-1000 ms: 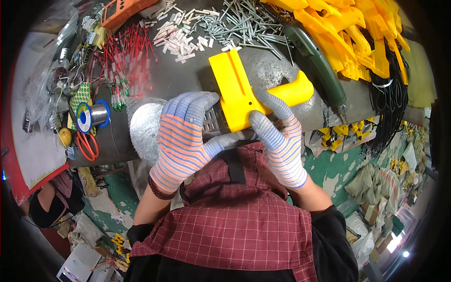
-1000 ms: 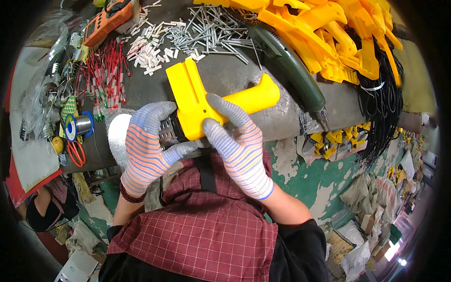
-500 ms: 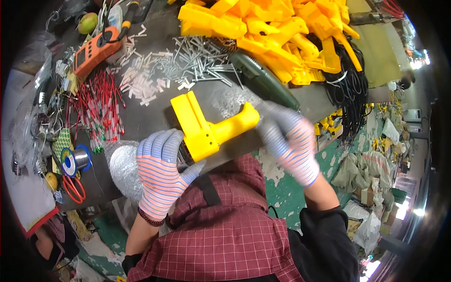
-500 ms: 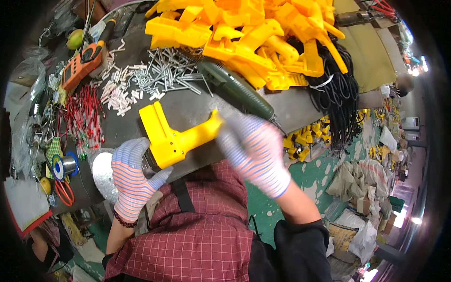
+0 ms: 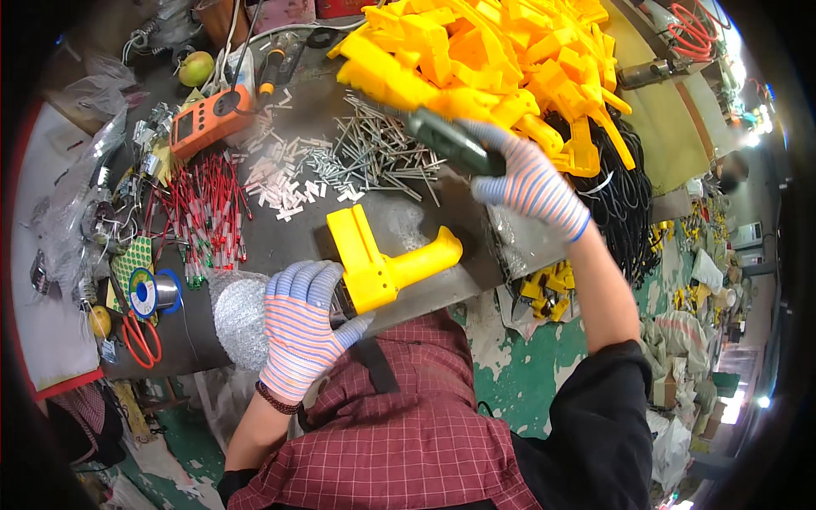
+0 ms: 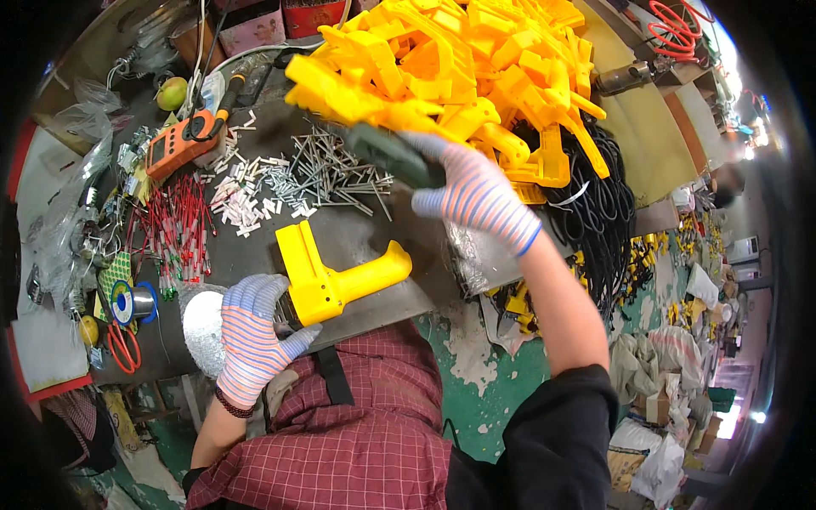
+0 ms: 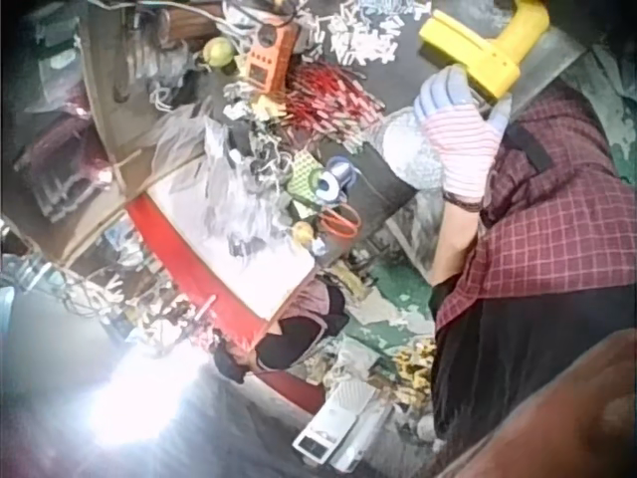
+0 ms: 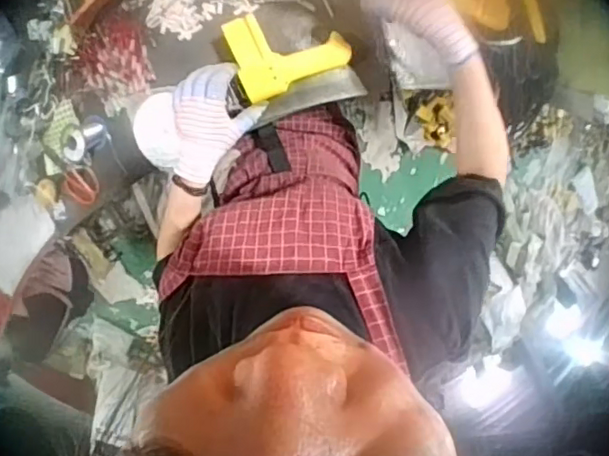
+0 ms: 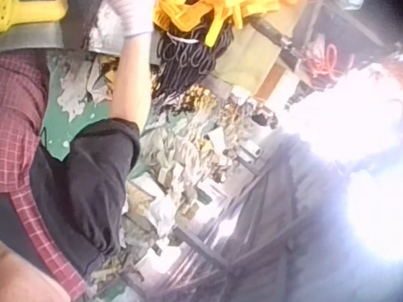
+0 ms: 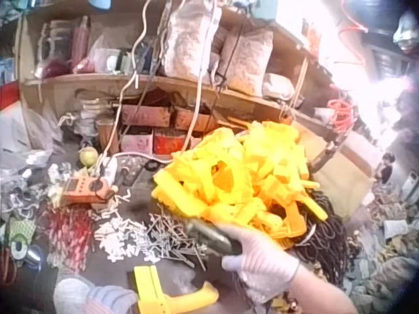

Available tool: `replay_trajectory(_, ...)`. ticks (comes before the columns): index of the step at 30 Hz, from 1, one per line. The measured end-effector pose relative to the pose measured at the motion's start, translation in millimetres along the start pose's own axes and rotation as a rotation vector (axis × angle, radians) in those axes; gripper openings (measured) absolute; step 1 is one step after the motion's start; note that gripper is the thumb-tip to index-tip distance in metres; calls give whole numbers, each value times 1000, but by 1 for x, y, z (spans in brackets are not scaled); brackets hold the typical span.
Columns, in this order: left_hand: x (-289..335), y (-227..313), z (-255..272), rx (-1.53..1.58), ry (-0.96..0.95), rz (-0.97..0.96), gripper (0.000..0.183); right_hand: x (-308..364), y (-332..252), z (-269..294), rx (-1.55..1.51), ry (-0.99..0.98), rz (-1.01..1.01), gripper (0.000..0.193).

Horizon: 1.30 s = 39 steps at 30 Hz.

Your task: Assembling components into a yellow handheld electronic device using a screwdriver and soldering iron.

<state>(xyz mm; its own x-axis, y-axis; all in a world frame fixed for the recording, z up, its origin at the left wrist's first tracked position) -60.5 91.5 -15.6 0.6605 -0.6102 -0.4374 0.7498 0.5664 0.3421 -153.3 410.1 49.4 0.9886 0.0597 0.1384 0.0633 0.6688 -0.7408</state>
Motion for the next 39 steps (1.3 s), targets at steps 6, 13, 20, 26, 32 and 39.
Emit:
replay_trajectory(6, 1, 1, 3, 15, -5, 18, 69, -39, -46, 50, -102, 61, -26, 59)
replay_trajectory(13, 2, 2, 3, 9, -7, 13, 70, -37, -38, 71, -755, 128, -219, 46)
replay_trajectory(20, 2, 0, 3, 8, 2, 27, 69, -75, -66, 110, -838, 257, -102, 45)
replay_trajectory(26, -5, 2, 2, 20, 4, -18, 69, -102, -121, 170, -877, 561, 67, 36)
replay_trajectory(32, -3, 3, 6, 25, 7, 26, 69, -82, -84, 103, -762, 196, -20, 39)
replay_trajectory(39, 3, 2, 4, 6, 3, 12, 69, 8, -56, 27, -1137, 170, -172, 48)
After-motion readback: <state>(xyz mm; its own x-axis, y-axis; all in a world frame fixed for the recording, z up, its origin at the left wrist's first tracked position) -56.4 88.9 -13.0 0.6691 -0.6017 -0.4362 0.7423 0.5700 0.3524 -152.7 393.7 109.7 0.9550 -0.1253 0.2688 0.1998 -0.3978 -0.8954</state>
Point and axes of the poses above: each hand's wrist, its own x-axis away from the middle knuckle, its own z-axis out of the back of the hand, y = z × x, the point moved 1 cm from there along -x, towards the middle knuckle, and after that the axes turned 14 degrees about -z, right-handed, at the moved point
